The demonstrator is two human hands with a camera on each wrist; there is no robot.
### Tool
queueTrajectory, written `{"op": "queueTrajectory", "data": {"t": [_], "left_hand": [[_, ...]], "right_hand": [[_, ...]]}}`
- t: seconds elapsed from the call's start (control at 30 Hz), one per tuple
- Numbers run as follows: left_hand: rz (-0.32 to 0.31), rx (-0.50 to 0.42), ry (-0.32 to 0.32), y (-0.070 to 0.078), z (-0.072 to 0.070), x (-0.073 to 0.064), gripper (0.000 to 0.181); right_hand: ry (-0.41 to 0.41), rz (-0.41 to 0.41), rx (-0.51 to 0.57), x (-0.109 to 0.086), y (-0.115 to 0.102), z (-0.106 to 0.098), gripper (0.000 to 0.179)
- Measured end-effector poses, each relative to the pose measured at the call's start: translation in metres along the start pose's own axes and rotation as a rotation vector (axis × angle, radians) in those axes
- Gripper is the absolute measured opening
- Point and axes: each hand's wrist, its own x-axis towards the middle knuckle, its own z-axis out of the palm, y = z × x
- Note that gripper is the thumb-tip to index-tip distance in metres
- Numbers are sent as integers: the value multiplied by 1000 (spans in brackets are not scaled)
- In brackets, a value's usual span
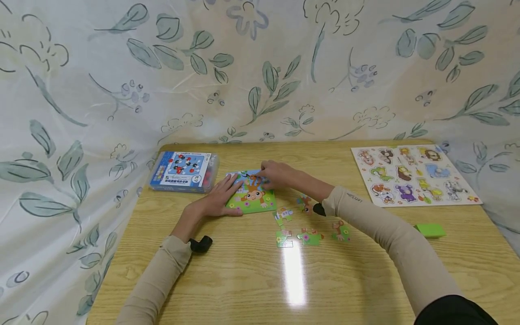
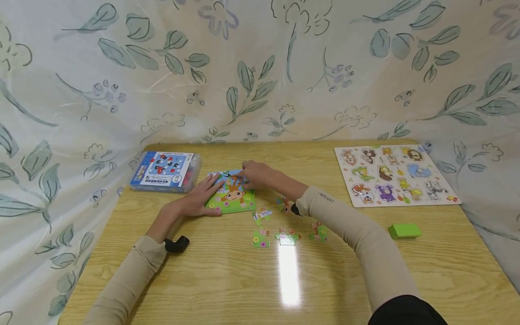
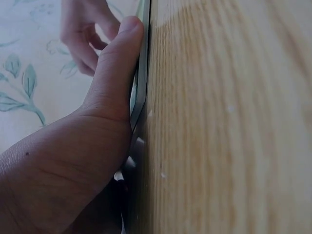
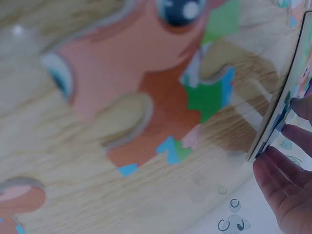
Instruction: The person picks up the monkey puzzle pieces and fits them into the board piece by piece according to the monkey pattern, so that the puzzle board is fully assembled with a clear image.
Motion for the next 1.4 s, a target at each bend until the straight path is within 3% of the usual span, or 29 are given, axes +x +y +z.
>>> {"op": "queueTrajectory", "data": {"t": [0.6, 0.83, 1.0, 1.23, 1.4], "left_hand": [[-6, 2, -5, 3, -3, 0, 97], [-70, 39, -13, 8, -3, -2, 100], [-129, 34, -11, 16, -6, -13, 99], [-154, -23, 14, 21, -12, -37, 89], [-151, -67, 29, 20, -12, -43, 85]], "right_hand": [[-54, 12, 3, 4, 1, -5, 45], [-84, 29, 45, 6, 5, -3, 47], [-83, 25, 90, 7, 2, -1, 48], [-81, 26, 100, 6, 3, 0, 48], [-55, 2, 80, 5, 8, 3, 48]]}}
